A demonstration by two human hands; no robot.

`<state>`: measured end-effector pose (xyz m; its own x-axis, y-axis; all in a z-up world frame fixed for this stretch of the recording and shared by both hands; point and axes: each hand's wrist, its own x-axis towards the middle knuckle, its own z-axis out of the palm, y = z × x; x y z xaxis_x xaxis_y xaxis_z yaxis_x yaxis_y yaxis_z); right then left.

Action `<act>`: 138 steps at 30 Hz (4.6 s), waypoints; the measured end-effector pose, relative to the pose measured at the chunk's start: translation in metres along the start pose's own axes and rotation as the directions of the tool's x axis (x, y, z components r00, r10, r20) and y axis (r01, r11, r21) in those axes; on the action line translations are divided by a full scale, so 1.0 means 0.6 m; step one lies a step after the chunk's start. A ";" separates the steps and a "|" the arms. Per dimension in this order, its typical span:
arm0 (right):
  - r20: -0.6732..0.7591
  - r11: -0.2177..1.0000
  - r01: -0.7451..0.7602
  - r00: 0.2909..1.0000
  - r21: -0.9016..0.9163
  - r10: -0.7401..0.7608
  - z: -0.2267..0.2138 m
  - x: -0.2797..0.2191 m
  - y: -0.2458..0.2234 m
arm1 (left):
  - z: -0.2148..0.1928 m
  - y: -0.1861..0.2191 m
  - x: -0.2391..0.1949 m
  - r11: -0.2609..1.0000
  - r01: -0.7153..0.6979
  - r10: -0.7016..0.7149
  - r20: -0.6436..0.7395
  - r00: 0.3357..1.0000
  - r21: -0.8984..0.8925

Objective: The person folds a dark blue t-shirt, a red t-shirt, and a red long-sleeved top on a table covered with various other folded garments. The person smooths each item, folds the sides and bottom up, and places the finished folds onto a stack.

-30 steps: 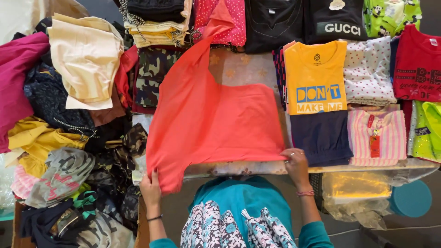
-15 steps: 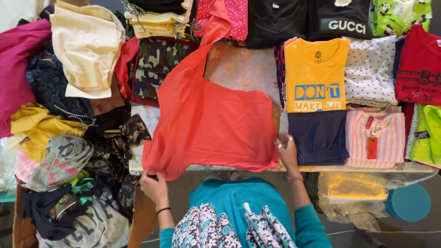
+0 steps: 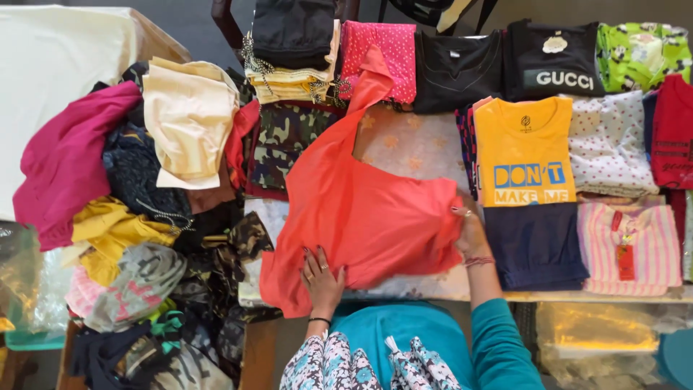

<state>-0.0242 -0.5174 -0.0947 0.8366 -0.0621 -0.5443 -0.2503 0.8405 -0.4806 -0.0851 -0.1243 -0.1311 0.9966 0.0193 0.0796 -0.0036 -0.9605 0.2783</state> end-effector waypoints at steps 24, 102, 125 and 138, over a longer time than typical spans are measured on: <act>-0.109 0.166 -0.005 0.777 -0.986 -0.620 -0.219 -0.055 0.160 | -0.072 -0.090 0.000 0.958 -0.281 0.284 0.244 0.927 -0.048; -0.349 0.818 0.303 0.791 -0.488 -0.502 -0.145 -0.176 0.093 | -0.059 -0.186 0.189 0.462 0.310 -0.297 0.184 0.937 -0.831; -0.361 0.626 0.105 0.738 -0.773 -0.570 -0.282 -0.209 0.153 | 0.017 -0.316 0.035 0.122 0.598 -0.326 0.537 0.778 -0.792; 0.202 -0.137 0.163 0.506 -0.977 -0.839 -0.141 -0.234 0.159 | -0.039 -0.251 0.018 0.342 0.373 -0.301 0.276 0.913 -0.862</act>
<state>-0.2069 -0.4744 -0.1223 0.7316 -0.6273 0.2668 -0.3050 -0.6513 -0.6949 -0.0756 0.0268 -0.1497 0.9336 0.2298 -0.2749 0.3001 -0.0821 0.9504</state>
